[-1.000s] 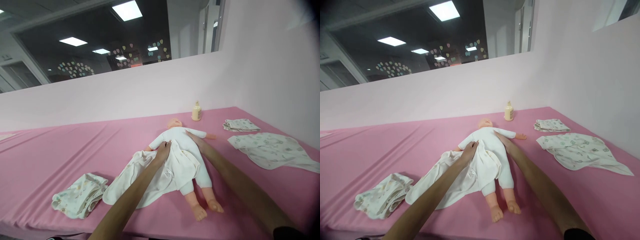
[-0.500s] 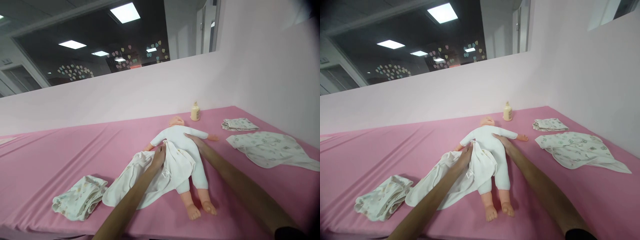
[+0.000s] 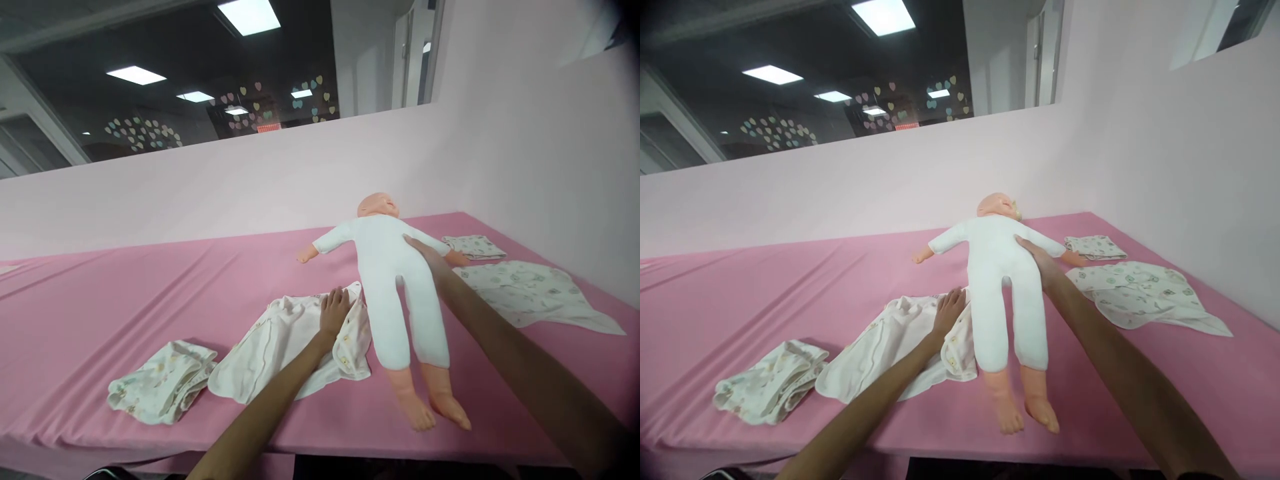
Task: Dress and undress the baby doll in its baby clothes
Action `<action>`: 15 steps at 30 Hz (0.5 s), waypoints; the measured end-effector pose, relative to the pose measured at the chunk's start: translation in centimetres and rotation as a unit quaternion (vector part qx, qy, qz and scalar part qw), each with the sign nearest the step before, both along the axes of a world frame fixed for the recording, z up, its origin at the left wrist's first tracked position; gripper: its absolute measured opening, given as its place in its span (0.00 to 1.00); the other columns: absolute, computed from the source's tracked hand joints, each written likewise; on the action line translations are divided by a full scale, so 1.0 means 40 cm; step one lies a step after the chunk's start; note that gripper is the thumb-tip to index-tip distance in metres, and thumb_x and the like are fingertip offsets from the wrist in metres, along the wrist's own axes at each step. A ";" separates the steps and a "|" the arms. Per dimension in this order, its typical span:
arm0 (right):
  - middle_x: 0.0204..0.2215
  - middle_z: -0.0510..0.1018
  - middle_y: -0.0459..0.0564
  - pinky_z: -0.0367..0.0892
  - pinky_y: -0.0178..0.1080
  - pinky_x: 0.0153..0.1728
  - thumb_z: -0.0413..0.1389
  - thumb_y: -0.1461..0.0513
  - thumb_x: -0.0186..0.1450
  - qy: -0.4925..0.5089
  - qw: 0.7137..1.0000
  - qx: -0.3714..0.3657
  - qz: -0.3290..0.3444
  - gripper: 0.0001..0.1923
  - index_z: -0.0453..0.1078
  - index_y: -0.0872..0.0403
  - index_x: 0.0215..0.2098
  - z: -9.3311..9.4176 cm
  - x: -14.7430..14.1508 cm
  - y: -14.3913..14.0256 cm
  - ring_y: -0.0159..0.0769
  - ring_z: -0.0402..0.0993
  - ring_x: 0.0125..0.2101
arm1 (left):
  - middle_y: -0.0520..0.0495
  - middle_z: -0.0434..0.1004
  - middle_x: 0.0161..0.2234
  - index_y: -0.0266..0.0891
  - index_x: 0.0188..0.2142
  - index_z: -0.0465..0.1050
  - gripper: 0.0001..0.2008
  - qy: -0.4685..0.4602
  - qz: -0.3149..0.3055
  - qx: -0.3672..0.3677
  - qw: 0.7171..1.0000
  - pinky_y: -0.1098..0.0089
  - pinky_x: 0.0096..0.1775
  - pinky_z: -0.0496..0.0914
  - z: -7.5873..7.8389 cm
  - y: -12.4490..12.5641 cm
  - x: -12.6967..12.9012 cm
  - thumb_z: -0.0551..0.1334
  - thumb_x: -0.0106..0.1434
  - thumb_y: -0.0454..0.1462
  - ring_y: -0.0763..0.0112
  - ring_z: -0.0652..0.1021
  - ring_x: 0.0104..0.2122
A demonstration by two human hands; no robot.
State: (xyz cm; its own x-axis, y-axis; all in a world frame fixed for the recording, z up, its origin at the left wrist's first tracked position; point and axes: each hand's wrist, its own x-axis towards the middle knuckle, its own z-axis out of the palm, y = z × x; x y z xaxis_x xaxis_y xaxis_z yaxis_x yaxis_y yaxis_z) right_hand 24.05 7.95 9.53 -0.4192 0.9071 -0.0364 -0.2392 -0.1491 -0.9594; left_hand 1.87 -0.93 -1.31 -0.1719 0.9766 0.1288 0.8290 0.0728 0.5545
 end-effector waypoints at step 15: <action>0.30 0.81 0.50 0.76 0.37 0.33 0.62 0.54 0.62 0.027 0.990 -0.036 -0.135 0.15 0.75 0.54 0.43 0.023 0.142 -0.111 0.43 0.79 0.35 | 0.34 0.70 0.48 0.33 0.49 0.67 0.14 0.147 -0.029 0.012 0.989 0.60 0.47 0.67 0.045 0.197 0.099 0.48 0.70 0.36 0.56 0.73 0.47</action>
State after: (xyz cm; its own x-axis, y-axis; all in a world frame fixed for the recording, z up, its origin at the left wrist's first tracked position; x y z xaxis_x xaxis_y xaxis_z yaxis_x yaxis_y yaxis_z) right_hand 29.75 3.51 10.46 -0.1652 0.9822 -0.0891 -0.3293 -0.1401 -0.9338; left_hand 5.85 6.95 0.50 -0.0675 0.9799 0.1876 0.9569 0.0104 0.2902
